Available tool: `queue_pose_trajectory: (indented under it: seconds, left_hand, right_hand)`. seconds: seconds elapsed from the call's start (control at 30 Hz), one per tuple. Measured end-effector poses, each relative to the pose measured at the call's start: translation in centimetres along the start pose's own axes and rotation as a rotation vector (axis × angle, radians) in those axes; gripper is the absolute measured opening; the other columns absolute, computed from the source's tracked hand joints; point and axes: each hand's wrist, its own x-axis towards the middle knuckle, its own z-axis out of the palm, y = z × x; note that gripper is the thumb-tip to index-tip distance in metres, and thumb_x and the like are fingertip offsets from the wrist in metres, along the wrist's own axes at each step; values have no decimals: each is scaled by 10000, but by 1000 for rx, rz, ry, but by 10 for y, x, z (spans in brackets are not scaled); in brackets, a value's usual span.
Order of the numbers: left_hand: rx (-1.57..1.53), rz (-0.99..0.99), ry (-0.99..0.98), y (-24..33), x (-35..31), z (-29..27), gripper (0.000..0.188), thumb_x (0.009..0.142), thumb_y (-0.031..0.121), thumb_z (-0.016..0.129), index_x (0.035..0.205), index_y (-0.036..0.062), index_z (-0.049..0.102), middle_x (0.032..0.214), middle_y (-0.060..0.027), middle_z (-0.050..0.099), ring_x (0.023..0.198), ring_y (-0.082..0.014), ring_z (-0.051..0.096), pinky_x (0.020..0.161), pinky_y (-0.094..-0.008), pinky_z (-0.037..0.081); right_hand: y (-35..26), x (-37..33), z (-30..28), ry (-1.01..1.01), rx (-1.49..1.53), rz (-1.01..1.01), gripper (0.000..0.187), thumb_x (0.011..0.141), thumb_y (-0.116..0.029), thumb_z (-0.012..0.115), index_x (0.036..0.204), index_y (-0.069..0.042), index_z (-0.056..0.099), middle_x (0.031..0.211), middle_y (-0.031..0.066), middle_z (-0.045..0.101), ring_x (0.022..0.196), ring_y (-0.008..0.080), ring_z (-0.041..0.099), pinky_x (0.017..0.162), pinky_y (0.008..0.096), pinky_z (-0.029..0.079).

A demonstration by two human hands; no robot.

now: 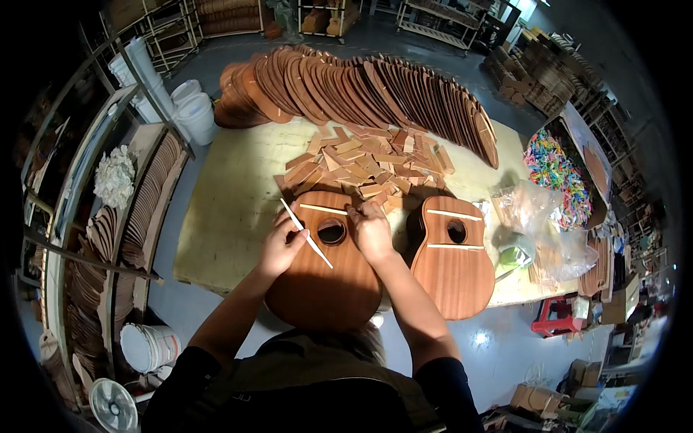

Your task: The person assembles ukulele bodies by placing thin wooden strips into slots on the instrument's surface. They use a brush to apply glue to the strips and the wood, then place the ukuleles into a press machine to secure the pieces.

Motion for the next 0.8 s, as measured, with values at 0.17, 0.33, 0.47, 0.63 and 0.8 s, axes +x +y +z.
queue_pose_trajectory:
  seconds: [0.17,0.33,0.47,0.63,0.8]
  left_hand:
    - [-30,-219,-90,-16,-11,2,182,841,165,675,817,18,571,1417,-188,436,1311,-377,396,975,-396,417]
    - [8,-149,-111,-23,-13,4,188,836,180,677,822,18,584,1444,-170,408,1377,-393,280,1072,-424,323]
    - [-61,-312,-133,-11,-9,2,184,837,160,669,819,1,578,1408,-159,446,1050,-284,591,835,-357,495]
    - [-5,-182,-74,-15,-7,9,191,828,150,682,789,-4,575,1386,-151,463,907,-241,614,738,-333,505]
    - [65,69,94,-17,-9,-6,197,811,140,712,752,7,579,1243,-130,562,910,-235,594,724,-338,494]
  right_hand:
    - [-25,-2,-6,-5,-16,183,498,782,-82,656,1269,-56,554,1039,159,547,985,344,509,862,423,435]
    - [-38,-50,-1,-98,-156,570,573,877,-246,584,1382,-34,418,1112,188,533,1015,364,499,847,463,433]
    - [-43,-50,-3,-166,-202,574,514,915,-243,512,1364,-5,437,1053,197,561,946,363,527,822,453,454]
    - [-44,-51,-1,-147,-278,567,512,913,-236,510,1364,-6,430,1048,195,563,927,359,535,801,456,458]
    - [-63,-36,-21,156,-317,461,481,866,-178,588,1316,-44,483,1090,186,550,916,357,516,782,468,443]
